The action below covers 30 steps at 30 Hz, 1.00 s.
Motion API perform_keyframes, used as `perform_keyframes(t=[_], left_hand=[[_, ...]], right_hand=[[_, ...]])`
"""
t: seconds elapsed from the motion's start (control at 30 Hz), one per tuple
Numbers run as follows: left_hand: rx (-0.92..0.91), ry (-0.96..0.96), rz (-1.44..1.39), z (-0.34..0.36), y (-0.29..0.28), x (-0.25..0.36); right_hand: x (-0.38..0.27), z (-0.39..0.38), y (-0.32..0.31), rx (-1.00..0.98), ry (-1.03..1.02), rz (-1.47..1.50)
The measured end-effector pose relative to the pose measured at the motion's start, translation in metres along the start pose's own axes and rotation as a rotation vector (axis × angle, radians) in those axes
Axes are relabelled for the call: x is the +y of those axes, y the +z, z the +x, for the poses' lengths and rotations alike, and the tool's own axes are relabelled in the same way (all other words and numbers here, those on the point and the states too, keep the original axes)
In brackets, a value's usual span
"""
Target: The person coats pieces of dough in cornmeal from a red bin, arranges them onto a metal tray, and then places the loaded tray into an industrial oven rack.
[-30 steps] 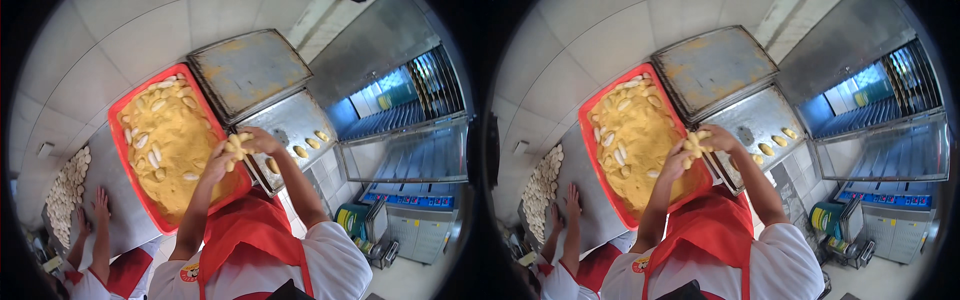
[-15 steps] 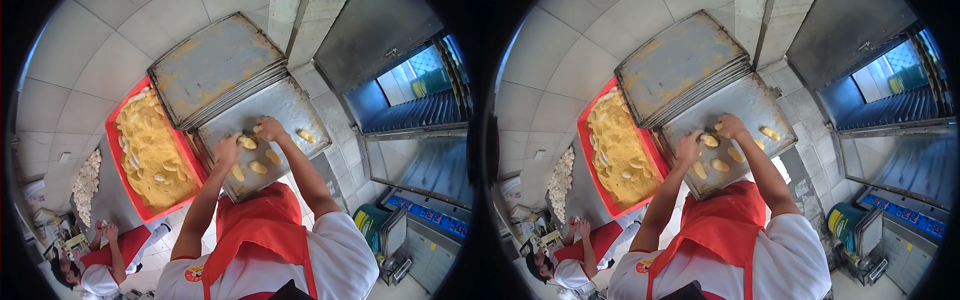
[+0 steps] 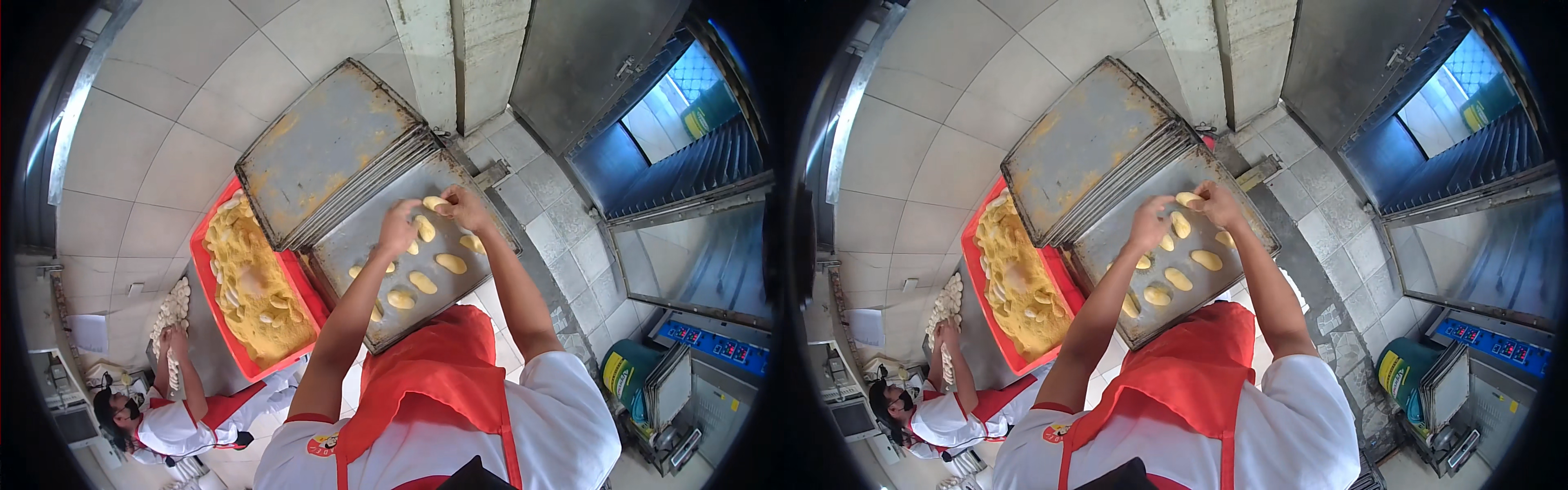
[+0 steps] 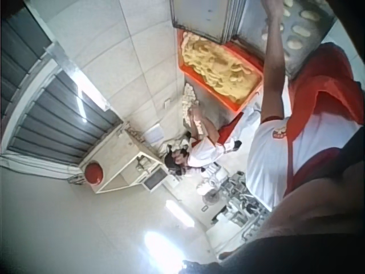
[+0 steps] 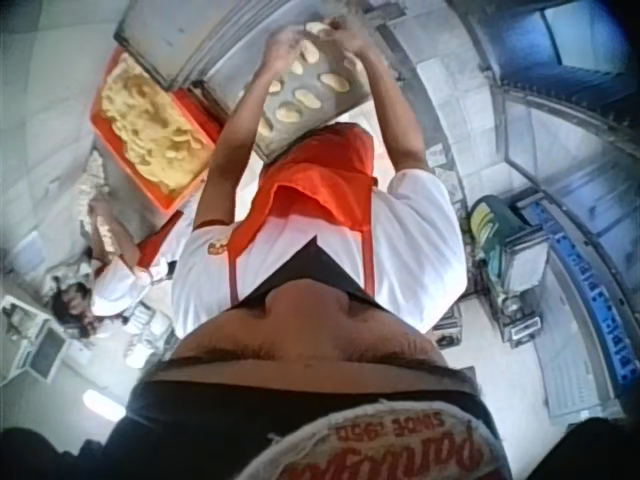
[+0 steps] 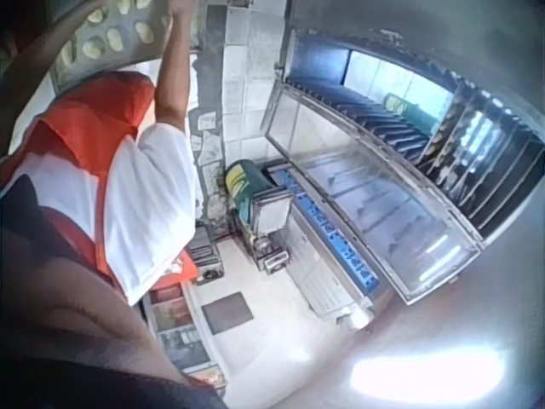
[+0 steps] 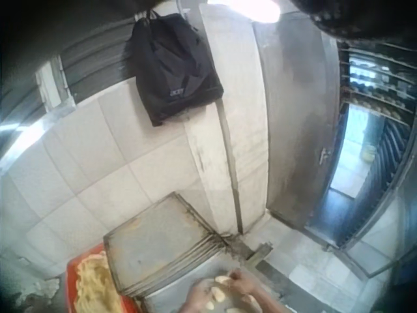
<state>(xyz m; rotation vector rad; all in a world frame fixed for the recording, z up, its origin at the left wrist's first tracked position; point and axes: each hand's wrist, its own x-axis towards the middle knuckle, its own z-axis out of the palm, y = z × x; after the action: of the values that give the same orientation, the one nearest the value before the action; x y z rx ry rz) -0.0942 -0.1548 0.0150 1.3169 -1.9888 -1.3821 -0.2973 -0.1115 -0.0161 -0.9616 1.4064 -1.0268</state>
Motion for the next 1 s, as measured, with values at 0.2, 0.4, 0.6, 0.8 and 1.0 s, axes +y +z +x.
perform_keyframes(t=[0.2,0.4,0.6,0.8,1.0], left_hand=[[-0.305,0.038,0.564,0.007,0.009,-0.013],[-0.402,0.359,0.636,0.0,-0.013,-0.041],[-0.132,0.309,0.498,-0.055,-0.078,-0.032],[-0.088,0.155,0.505,-0.104,-0.077,-0.102],[0.428,0.212,0.486,-0.174,-0.169,-0.066]], right_hand=[[0.007,-0.007,0.002,0.107,-0.143,-0.556],[0.001,-0.009,0.013,0.138,-0.098,-0.689],[-0.004,-0.025,0.032,0.156,-0.415,-0.607],[0.018,-0.018,0.102,0.151,-0.272,-1.03],[-0.049,-0.062,0.23,-0.026,-0.395,-0.467]])
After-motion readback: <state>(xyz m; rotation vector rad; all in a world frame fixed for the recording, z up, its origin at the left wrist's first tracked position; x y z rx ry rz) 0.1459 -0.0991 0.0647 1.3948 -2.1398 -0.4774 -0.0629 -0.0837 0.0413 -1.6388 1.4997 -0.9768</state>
